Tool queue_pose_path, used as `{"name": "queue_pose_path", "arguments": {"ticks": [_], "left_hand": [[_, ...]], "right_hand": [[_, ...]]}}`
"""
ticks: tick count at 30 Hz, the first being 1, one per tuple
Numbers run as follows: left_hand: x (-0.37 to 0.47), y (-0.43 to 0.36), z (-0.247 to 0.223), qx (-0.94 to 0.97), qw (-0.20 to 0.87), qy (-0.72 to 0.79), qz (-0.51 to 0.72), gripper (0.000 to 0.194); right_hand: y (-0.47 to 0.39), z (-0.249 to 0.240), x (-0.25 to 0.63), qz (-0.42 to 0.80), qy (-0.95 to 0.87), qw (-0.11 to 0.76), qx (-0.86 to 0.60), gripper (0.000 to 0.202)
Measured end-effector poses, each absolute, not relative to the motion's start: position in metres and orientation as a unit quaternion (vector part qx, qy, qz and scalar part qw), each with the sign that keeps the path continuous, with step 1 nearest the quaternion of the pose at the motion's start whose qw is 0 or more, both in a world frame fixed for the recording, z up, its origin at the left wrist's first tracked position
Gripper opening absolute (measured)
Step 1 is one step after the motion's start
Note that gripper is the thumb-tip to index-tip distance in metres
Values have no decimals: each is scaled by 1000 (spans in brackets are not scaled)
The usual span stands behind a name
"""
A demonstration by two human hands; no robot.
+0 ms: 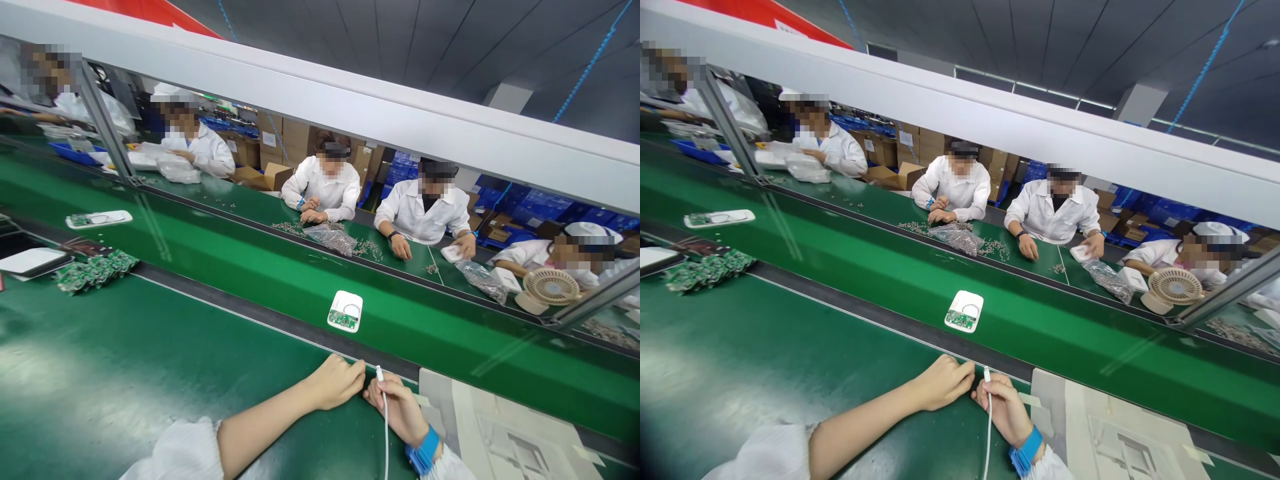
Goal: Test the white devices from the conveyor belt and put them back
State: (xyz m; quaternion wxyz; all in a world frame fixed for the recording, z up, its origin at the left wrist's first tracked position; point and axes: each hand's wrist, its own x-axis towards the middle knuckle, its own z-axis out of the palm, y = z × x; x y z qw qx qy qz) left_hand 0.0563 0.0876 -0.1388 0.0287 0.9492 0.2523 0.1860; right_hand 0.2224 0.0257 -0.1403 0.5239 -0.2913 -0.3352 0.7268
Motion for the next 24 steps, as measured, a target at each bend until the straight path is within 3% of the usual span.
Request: {"name": "queue_pose_path", "arguments": {"ticks": [11,24], "left_hand": [[57,89,-138,949,49,252,185,11],[56,90,-154,913,121,253,297,6]], "right_hand": [[28,-141,223,721,-343,520,-303,23],[26,-140,222,722,-338,516,-315,22]]}}
